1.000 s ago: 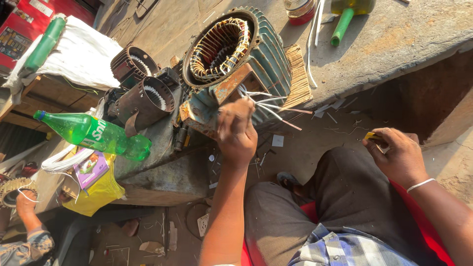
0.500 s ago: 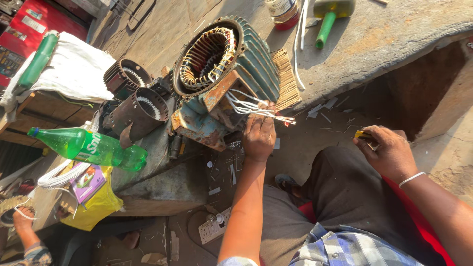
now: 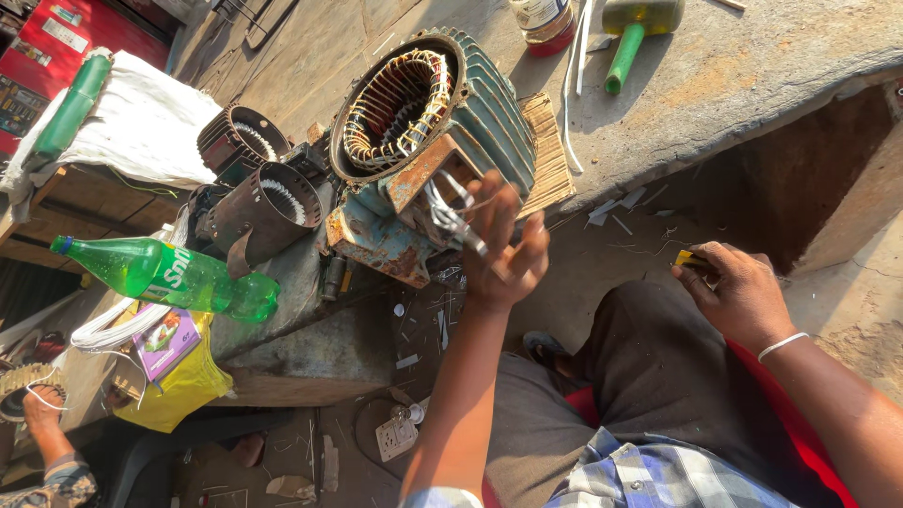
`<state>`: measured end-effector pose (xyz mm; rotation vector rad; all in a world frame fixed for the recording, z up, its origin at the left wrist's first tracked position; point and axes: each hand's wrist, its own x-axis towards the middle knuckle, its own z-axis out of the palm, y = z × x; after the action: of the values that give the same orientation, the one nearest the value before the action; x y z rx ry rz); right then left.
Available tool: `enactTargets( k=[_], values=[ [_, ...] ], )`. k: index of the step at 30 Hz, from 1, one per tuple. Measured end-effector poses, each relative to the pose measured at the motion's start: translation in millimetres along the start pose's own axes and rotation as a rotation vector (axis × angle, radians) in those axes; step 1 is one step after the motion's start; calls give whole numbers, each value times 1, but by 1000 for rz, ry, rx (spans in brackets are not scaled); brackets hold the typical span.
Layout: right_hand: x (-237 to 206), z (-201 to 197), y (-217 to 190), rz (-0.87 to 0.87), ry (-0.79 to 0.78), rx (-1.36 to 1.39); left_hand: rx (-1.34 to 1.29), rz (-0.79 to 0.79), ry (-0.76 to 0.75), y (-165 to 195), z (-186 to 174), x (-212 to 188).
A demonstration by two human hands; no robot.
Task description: The person strips the insulation from several white electrical wires using a yellow utility knife. They hold the wires in their left hand and cut the outer sheath with the knife in their right hand, exposing the inner copper strands.
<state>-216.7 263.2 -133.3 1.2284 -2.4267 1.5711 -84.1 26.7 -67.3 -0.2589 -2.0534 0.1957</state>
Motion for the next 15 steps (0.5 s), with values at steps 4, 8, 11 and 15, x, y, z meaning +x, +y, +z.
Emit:
enactTargets(
  k=[4, 8, 11, 15],
  values=[
    [0, 2, 4, 23, -14, -1, -83, 29, 116, -2, -16, -21],
    [-1, 6, 7, 36, -48, 0, -182, -54, 138, -1, -22, -37],
    [-2, 8, 9, 52, -66, -16, -221, -62, 294, 0, -21, -39],
    [-2, 10, 10, 51, -57, -42, -193, 39, 283, -4, -24, -32]
  ],
)
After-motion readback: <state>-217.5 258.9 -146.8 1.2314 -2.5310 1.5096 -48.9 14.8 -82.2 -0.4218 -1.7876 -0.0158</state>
